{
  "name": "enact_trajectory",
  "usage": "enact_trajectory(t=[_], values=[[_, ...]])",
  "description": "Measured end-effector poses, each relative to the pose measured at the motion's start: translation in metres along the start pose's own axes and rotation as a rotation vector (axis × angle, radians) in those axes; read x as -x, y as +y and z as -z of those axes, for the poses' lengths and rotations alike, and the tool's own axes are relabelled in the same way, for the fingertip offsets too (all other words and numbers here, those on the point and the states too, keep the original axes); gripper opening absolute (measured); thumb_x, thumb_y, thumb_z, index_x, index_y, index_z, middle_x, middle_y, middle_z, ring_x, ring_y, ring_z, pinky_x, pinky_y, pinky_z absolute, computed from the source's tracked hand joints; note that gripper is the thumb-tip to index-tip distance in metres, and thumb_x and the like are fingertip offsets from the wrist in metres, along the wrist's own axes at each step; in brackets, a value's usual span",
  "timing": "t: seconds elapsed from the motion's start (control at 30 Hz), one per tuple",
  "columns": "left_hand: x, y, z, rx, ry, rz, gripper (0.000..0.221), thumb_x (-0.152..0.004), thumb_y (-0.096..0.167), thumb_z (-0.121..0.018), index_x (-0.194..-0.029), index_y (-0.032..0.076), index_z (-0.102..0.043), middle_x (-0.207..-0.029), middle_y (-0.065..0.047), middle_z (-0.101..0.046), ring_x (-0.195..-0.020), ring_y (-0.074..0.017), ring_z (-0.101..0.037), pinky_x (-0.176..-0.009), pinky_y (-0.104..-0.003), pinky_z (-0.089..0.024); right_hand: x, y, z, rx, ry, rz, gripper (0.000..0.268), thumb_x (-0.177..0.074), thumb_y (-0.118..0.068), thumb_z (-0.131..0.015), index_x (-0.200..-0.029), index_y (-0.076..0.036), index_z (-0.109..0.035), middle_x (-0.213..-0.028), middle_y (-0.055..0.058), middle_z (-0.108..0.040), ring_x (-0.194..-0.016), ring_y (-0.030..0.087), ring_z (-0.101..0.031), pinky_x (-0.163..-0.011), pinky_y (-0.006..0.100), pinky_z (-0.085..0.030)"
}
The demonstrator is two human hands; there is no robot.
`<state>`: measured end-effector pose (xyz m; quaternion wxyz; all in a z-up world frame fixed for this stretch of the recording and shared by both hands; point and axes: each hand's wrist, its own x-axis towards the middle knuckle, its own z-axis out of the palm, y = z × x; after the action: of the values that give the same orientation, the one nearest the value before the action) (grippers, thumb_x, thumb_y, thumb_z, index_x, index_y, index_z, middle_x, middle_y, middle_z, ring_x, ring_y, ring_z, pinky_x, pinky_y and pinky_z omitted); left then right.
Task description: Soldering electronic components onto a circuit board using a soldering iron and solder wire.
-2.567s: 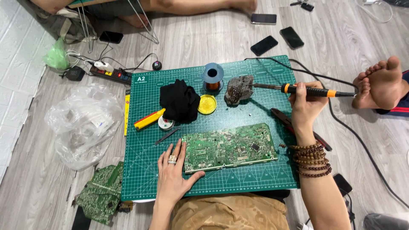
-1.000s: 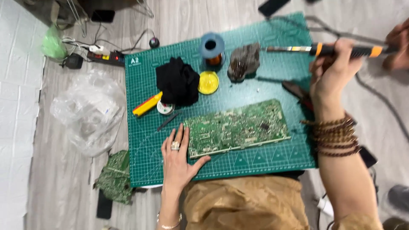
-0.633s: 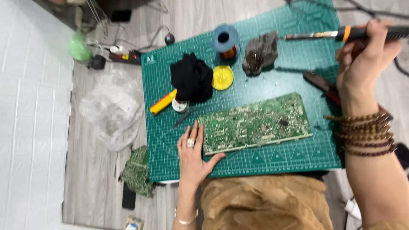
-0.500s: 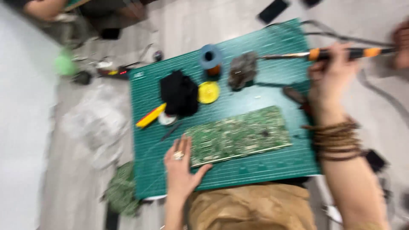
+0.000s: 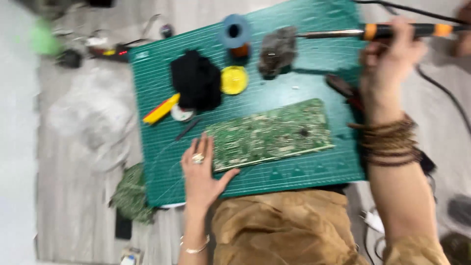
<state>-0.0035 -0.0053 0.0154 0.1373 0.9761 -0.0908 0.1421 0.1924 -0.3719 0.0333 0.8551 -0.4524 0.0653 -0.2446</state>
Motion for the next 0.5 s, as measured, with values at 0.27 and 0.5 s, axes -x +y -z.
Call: enact_trajectory(t=[0.27, 0.5], values=[[0.000, -0.002, -0.001, 0.102, -0.060, 0.046, 0.102, -0.074, 0.064, -0.071, -0.150, 0.005, -0.036, -0.158, -0.012, -0.034, -0.142, -0.0359, -0.033, -0.114, -0.052, -0.020, 0.012, -0.019, -0.023, 0.143, 0.031, -0.007, 0.015, -0.102, -0.020, -0.056, -0.092, -0.009, -0.055, -0.059, -0.003, -0.051, -0.040, 0.004, -0.039, -0.038, 0.019, -0.034], [0.003, -0.008, -0.008, 0.075, -0.041, 0.031, 0.102, -0.074, 0.069, -0.068, -0.149, 0.006, -0.038, -0.158, -0.011, -0.035, -0.141, -0.0339, -0.034, -0.113, -0.051, -0.021, 0.002, -0.007, -0.016, 0.069, 0.076, 0.025, 0.011, -0.098, -0.016, -0.058, -0.092, -0.008, -0.055, -0.055, -0.001, -0.050, -0.037, 0.005, -0.036, -0.034, 0.020, -0.028]])
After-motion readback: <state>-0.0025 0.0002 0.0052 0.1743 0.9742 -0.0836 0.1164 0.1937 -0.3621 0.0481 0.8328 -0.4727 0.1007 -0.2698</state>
